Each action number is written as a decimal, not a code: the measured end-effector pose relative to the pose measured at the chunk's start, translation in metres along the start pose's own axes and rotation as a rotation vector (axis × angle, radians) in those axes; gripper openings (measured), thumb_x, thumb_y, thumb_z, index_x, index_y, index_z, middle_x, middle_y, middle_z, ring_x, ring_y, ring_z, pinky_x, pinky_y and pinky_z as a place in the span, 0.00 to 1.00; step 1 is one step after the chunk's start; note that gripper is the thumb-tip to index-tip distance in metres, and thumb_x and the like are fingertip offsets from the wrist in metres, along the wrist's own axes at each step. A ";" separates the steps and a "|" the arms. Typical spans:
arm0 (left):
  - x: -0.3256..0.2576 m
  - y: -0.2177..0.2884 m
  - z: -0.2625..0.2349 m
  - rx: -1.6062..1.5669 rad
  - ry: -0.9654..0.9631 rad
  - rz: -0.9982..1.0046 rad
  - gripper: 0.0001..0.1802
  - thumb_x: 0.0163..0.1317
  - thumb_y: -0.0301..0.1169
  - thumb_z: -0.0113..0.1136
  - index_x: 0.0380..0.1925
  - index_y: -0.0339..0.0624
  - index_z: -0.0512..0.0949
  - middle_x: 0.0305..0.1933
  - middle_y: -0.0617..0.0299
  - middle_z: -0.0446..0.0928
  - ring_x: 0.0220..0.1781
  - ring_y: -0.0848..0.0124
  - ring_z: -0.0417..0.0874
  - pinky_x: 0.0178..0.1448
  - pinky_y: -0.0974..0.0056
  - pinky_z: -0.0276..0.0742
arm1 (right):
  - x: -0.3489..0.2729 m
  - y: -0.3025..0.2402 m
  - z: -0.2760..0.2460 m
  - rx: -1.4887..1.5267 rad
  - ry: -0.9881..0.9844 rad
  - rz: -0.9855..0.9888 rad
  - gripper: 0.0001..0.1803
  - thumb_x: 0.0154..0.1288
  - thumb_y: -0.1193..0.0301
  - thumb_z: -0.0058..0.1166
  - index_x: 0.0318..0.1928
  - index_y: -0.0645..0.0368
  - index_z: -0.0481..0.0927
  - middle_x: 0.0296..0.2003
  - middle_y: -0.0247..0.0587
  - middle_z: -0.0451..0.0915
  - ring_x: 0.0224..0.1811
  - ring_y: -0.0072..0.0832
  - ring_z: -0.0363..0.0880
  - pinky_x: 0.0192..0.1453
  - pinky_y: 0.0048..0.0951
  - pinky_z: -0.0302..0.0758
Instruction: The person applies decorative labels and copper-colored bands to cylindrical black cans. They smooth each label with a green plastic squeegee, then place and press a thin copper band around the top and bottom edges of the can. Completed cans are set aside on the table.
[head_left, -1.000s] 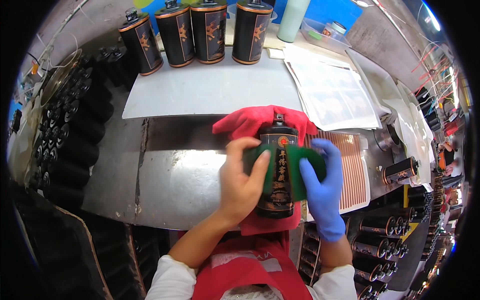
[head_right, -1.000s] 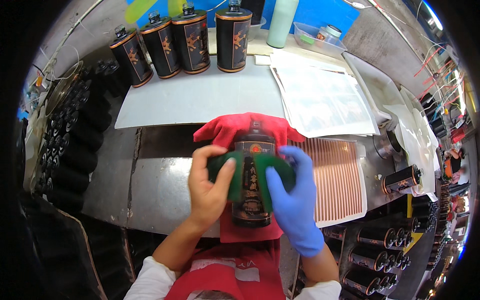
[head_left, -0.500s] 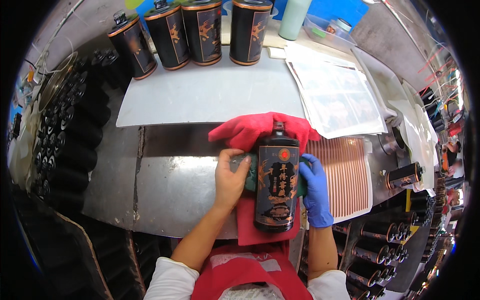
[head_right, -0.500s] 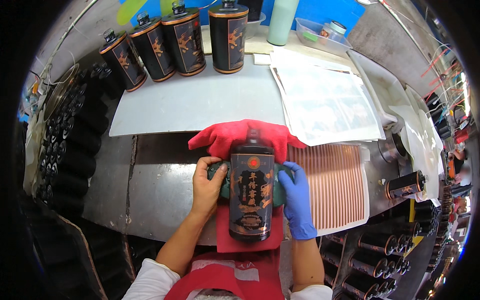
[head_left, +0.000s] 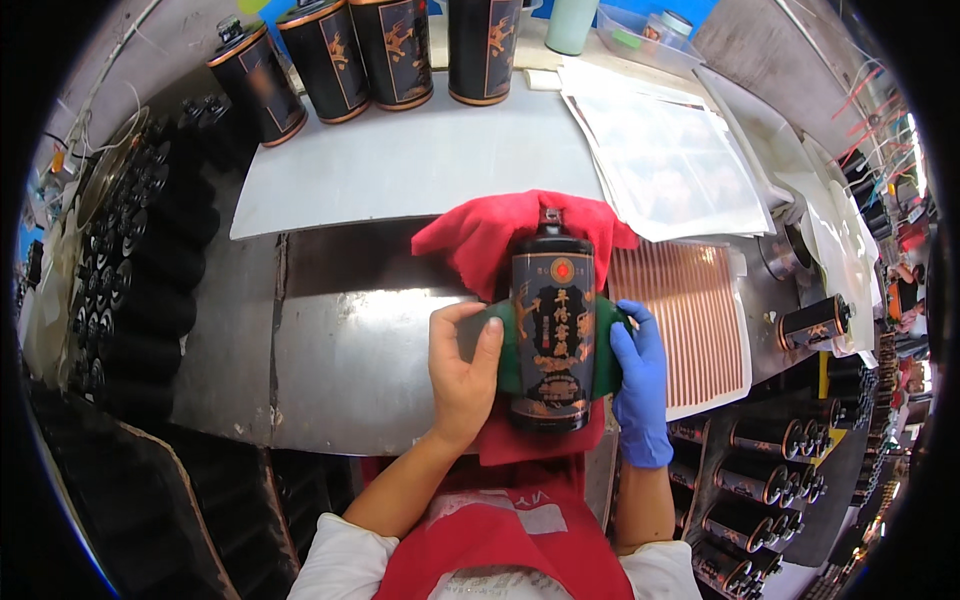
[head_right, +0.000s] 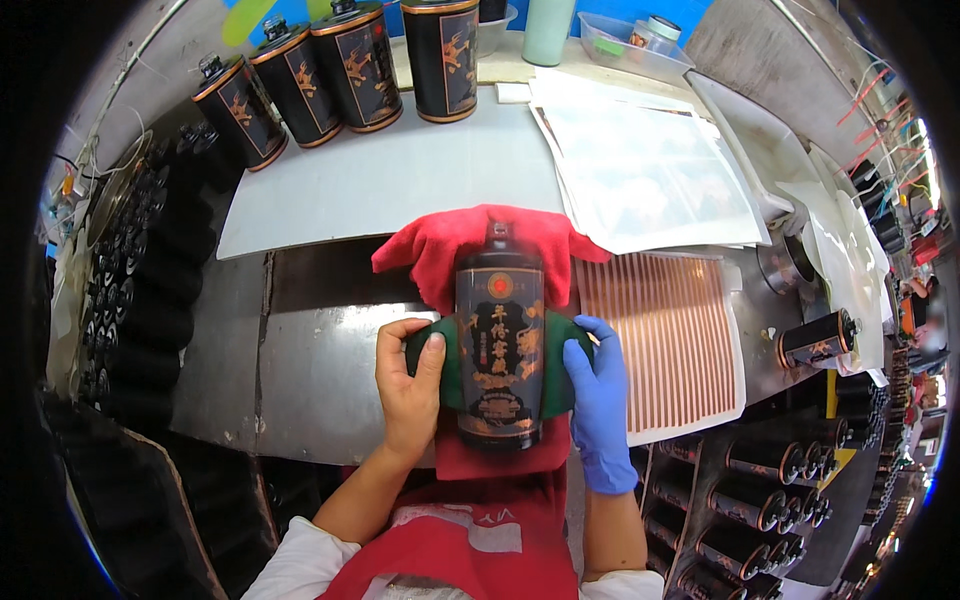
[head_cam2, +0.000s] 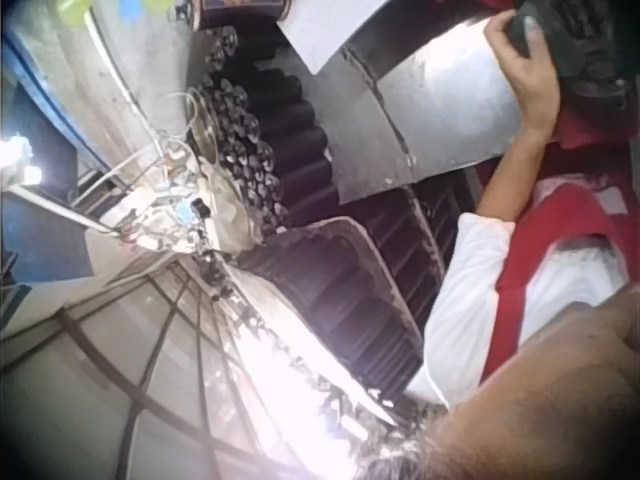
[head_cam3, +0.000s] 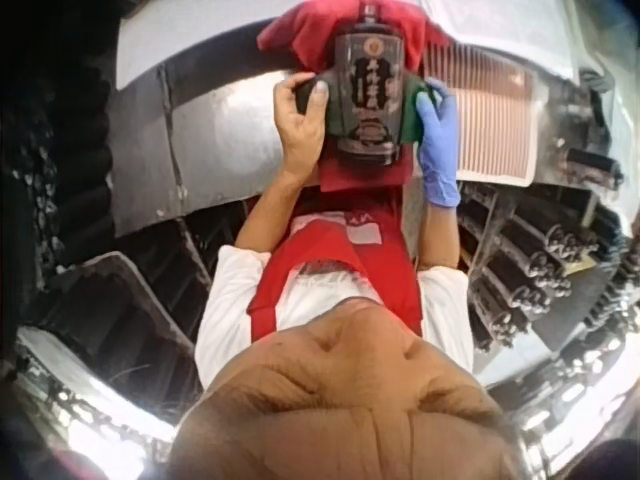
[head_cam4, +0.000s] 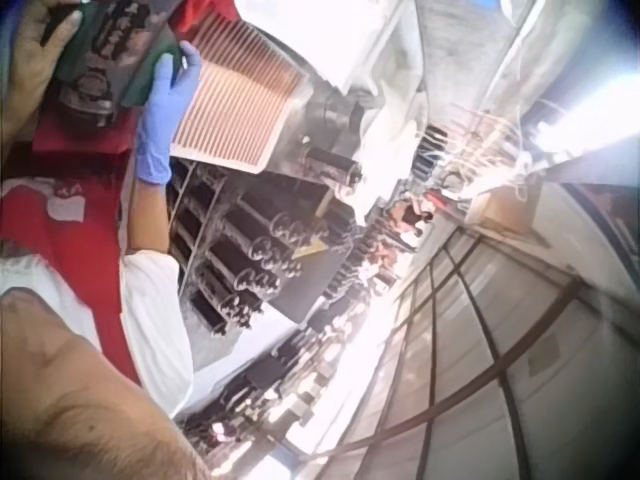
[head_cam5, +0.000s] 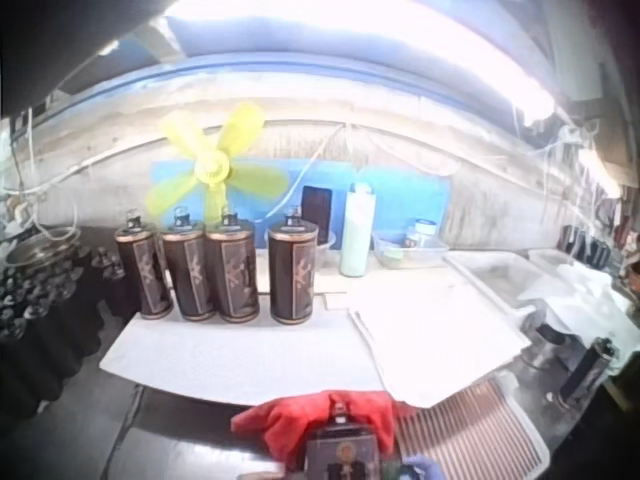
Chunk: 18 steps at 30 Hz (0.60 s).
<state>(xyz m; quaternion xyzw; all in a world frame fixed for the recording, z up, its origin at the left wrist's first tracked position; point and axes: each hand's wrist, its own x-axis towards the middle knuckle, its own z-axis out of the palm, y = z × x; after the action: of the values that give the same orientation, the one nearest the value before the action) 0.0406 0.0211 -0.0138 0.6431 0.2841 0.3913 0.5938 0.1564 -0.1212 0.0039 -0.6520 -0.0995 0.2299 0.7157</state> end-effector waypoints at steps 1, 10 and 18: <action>-0.002 -0.006 -0.001 -0.068 0.026 -0.054 0.13 0.63 0.30 0.57 0.43 0.35 0.71 0.42 0.58 0.72 0.47 0.71 0.71 0.55 0.68 0.66 | 0.004 0.009 -0.001 0.075 -0.013 0.038 0.17 0.67 0.73 0.48 0.55 0.62 0.66 0.44 0.39 0.74 0.42 0.20 0.75 0.47 0.21 0.75; 0.003 0.008 -0.027 -0.068 0.070 -0.140 0.11 0.64 0.29 0.55 0.43 0.34 0.70 0.39 0.54 0.75 0.39 0.66 0.76 0.48 0.63 0.72 | -0.001 -0.037 -0.007 -0.466 0.148 -0.315 0.16 0.63 0.73 0.53 0.51 0.58 0.70 0.40 0.44 0.77 0.40 0.29 0.78 0.43 0.29 0.76; -0.022 0.011 -0.006 -0.057 -0.028 0.012 0.13 0.65 0.30 0.54 0.46 0.34 0.68 0.44 0.58 0.71 0.47 0.72 0.72 0.53 0.67 0.68 | -0.030 -0.025 0.014 -0.287 0.012 -0.273 0.17 0.65 0.74 0.52 0.54 0.60 0.68 0.44 0.38 0.75 0.45 0.24 0.74 0.50 0.25 0.73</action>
<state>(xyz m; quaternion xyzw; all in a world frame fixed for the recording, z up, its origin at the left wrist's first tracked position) 0.0224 0.0046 -0.0065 0.6330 0.2607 0.3940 0.6133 0.1294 -0.1233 0.0348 -0.7290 -0.2146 0.1103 0.6406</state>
